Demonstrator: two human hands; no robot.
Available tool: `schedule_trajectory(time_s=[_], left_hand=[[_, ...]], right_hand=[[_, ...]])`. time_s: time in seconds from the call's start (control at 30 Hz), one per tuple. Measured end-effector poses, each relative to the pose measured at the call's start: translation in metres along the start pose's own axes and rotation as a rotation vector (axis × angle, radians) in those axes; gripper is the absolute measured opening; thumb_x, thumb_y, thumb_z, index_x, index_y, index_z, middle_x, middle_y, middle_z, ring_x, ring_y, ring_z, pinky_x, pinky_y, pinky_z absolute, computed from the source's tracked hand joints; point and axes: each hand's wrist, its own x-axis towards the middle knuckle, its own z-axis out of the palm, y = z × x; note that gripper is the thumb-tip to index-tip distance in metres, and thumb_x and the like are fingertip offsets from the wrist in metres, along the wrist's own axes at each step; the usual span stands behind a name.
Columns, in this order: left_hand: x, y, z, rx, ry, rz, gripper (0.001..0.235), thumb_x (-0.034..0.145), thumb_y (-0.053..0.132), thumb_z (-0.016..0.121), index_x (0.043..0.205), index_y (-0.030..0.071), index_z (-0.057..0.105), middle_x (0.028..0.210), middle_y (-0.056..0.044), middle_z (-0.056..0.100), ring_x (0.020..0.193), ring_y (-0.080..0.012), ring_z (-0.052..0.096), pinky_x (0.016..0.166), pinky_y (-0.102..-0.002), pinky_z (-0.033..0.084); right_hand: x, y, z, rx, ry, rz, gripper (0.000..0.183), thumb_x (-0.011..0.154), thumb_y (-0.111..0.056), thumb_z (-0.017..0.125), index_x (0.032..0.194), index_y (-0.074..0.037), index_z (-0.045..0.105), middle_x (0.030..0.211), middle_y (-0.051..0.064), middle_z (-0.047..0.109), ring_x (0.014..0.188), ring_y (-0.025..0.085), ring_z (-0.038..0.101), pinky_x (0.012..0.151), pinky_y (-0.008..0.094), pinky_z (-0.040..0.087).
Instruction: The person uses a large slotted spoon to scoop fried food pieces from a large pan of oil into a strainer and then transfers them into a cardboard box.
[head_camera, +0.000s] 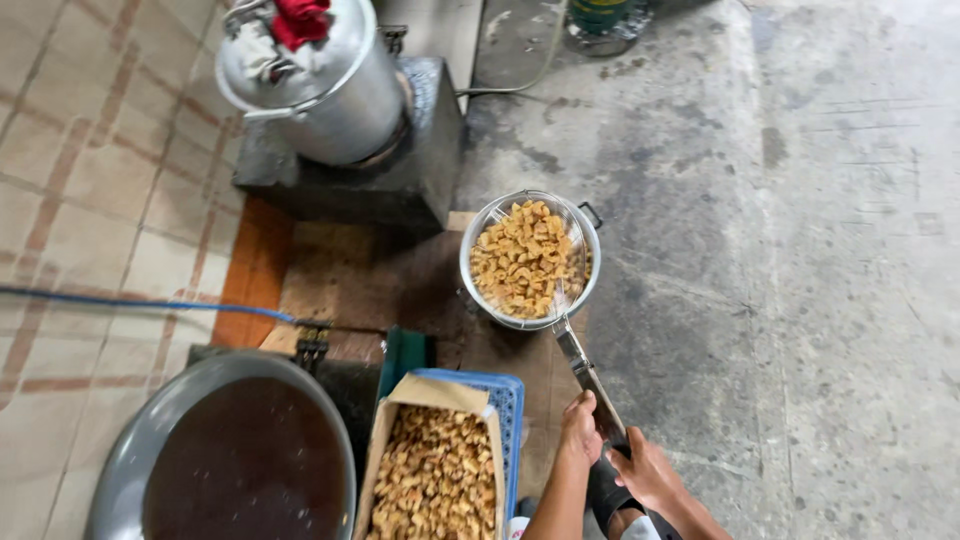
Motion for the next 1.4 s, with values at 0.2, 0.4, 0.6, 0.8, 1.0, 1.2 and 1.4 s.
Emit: schedule_trajectory(time_s=[0.2,0.4,0.6,0.8,1.0,1.2,1.4], left_hand=[[0.079,-0.016,0.047,-0.076,-0.016,-0.18,0.045,0.104,0.053,0.046,0.093,0.011,0.059,0.073,-0.006,0.059,0.063,-0.0224,0.058,0.061,-0.04,0.053],[0.151,-0.014,0.051,-0.04,-0.125,-0.215,0.032,0.105,0.043,0.045,0.095,0.016,0.059,0.07,-0.003,0.056,0.058,-0.0183,0.054,0.057,-0.037,0.047],[0.206,-0.005,0.037,-0.078,-0.141,-0.303,0.029,0.103,0.04,0.043,0.091,0.017,0.055,0.065,-0.001,0.052,0.056,-0.0171,0.051,0.056,-0.035,0.045],[0.226,0.01,0.032,-0.146,-0.153,-0.346,0.035,0.099,0.042,0.032,0.084,0.016,0.051,0.061,0.0,0.046,0.054,-0.0164,0.045,0.055,-0.036,0.042],[0.207,0.019,0.028,-0.226,-0.275,-0.382,0.037,0.101,0.044,0.034,0.08,0.016,0.048,0.06,0.001,0.041,0.054,-0.0156,0.043,0.058,-0.034,0.042],[0.194,0.017,0.022,-0.245,-0.289,-0.361,0.039,0.103,0.045,0.034,0.082,0.016,0.05,0.061,0.001,0.042,0.056,-0.0157,0.044,0.059,-0.034,0.043],[0.154,0.023,0.026,-0.156,-0.234,-0.235,0.035,0.104,0.045,0.042,0.091,0.015,0.056,0.071,-0.003,0.054,0.064,-0.0198,0.053,0.064,-0.038,0.048]], right_hand=[[0.055,0.021,-0.012,-0.272,0.236,0.027,0.033,0.092,-0.033,0.064,0.111,-0.009,0.05,0.097,0.026,0.072,0.095,0.048,0.067,0.079,0.058,0.052],[0.107,0.017,-0.001,-0.282,0.409,0.012,0.028,0.097,-0.027,0.05,0.12,-0.011,0.049,0.11,0.023,0.07,0.103,0.047,0.066,0.084,0.058,0.053],[0.153,0.005,0.015,-0.287,0.356,0.141,0.035,0.101,-0.024,0.039,0.133,-0.012,0.046,0.127,0.021,0.063,0.11,0.044,0.064,0.09,0.056,0.054],[0.178,0.007,0.036,-0.406,0.401,0.12,0.037,0.094,-0.018,0.047,0.13,-0.009,0.046,0.118,0.019,0.061,0.107,0.043,0.063,0.086,0.054,0.055],[0.179,0.017,0.051,-0.41,0.449,0.1,0.042,0.093,-0.017,0.049,0.134,-0.009,0.045,0.113,0.019,0.059,0.104,0.042,0.062,0.082,0.053,0.057],[0.169,0.027,0.058,-0.336,0.46,0.078,0.043,0.092,-0.014,0.049,0.134,-0.009,0.045,0.121,0.02,0.059,0.111,0.045,0.06,0.086,0.056,0.055],[0.137,0.012,0.024,-0.187,0.384,-0.116,0.042,0.084,-0.012,0.055,0.125,-0.007,0.048,0.113,0.025,0.066,0.1,0.047,0.064,0.079,0.057,0.054]])
